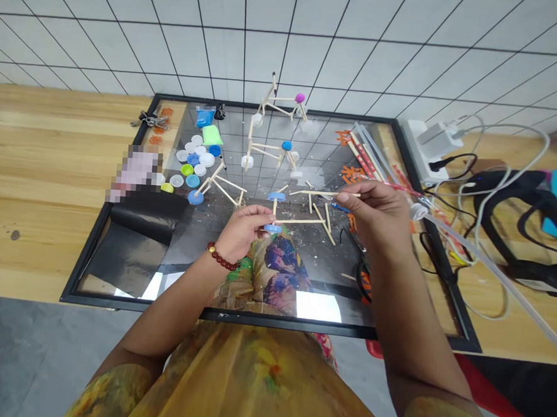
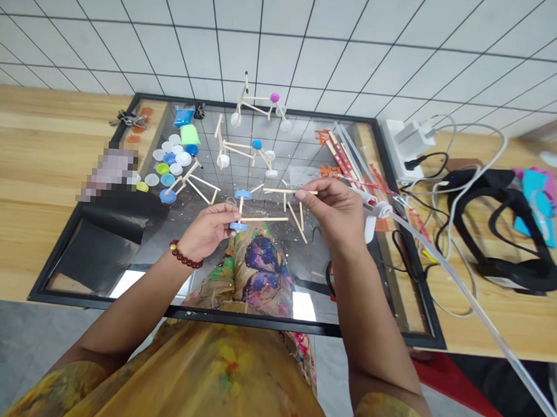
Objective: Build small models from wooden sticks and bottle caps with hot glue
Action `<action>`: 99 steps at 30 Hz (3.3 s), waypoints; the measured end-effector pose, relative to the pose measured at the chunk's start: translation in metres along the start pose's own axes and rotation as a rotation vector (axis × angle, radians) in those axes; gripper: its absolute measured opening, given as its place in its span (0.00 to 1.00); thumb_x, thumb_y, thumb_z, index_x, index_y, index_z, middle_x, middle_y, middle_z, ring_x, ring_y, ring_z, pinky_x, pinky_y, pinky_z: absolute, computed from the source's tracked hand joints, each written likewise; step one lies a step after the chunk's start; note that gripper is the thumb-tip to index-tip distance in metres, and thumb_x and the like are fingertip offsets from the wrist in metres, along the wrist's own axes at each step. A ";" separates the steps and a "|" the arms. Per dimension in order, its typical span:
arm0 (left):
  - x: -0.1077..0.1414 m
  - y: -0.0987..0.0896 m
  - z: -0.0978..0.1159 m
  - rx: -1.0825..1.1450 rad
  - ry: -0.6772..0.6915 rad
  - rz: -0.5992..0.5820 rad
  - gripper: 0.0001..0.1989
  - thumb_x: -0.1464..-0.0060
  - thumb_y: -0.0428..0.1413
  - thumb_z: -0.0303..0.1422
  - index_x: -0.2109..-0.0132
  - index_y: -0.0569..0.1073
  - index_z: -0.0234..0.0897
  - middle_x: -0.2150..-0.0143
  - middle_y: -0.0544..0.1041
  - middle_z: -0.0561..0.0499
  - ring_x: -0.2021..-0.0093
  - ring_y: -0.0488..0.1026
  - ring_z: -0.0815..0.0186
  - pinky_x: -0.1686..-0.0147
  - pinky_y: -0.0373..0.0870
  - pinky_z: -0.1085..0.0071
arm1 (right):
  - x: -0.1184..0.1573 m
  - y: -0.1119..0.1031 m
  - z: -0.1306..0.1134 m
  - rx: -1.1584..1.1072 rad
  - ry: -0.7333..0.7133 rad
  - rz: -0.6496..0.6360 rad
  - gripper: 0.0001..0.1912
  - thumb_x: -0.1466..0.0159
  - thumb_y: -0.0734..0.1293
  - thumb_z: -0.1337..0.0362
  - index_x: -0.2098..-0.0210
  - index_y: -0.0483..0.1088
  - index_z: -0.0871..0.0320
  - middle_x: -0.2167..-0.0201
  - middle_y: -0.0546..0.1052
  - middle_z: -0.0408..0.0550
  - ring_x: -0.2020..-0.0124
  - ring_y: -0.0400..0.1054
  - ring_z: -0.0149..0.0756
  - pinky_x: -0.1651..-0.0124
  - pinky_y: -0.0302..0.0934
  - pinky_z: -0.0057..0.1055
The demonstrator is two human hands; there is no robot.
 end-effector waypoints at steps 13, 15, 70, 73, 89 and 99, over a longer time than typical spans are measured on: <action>-0.001 0.002 0.008 -0.068 0.133 -0.006 0.09 0.64 0.68 0.32 0.73 0.78 0.35 0.75 0.76 0.54 0.72 0.71 0.72 0.67 0.65 0.74 | 0.023 0.028 0.046 -0.203 0.199 0.020 0.17 0.59 0.83 0.51 0.78 0.77 0.51 0.77 0.76 0.40 0.73 0.66 0.30 0.68 0.61 0.31; 0.000 0.002 0.008 -0.059 0.124 -0.011 0.09 0.64 0.68 0.32 0.73 0.78 0.35 0.75 0.76 0.54 0.72 0.72 0.72 0.67 0.66 0.74 | 0.023 0.028 0.051 -0.213 0.247 0.029 0.19 0.59 0.82 0.49 0.79 0.76 0.52 0.79 0.75 0.39 0.75 0.64 0.29 0.69 0.60 0.30; 0.001 0.008 0.010 -0.157 0.201 -0.050 0.07 0.59 0.68 0.32 0.72 0.78 0.35 0.74 0.79 0.51 0.70 0.74 0.69 0.63 0.69 0.71 | 0.028 0.029 0.053 -0.186 0.245 0.044 0.13 0.57 0.82 0.55 0.78 0.78 0.51 0.77 0.78 0.40 0.73 0.68 0.31 0.66 0.64 0.33; 0.002 0.008 0.010 -0.157 0.203 -0.052 0.07 0.59 0.68 0.32 0.72 0.78 0.35 0.74 0.79 0.51 0.70 0.74 0.70 0.63 0.69 0.71 | 0.028 0.029 0.055 -0.213 0.256 0.045 0.12 0.58 0.83 0.58 0.79 0.78 0.51 0.77 0.78 0.39 0.73 0.68 0.31 0.66 0.63 0.32; 0.000 0.008 0.009 -0.188 0.218 -0.054 0.09 0.61 0.69 0.32 0.73 0.78 0.34 0.74 0.78 0.52 0.71 0.73 0.70 0.64 0.69 0.72 | 0.028 0.032 0.051 -0.247 0.232 0.019 0.13 0.58 0.83 0.58 0.77 0.79 0.51 0.77 0.78 0.39 0.73 0.67 0.29 0.67 0.62 0.30; -0.001 0.007 0.008 -0.185 0.212 -0.047 0.08 0.60 0.69 0.32 0.72 0.78 0.34 0.74 0.79 0.51 0.70 0.74 0.70 0.64 0.69 0.72 | 0.030 0.036 0.057 -0.293 0.261 -0.014 0.16 0.57 0.84 0.55 0.71 0.81 0.50 0.74 0.79 0.40 0.73 0.70 0.31 0.65 0.67 0.32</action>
Point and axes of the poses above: each hand's wrist, its own x-axis away from the middle knuckle, its own y-axis out of the palm, z = x × y, the point moved 10 cm from there along -x, towards the middle knuckle
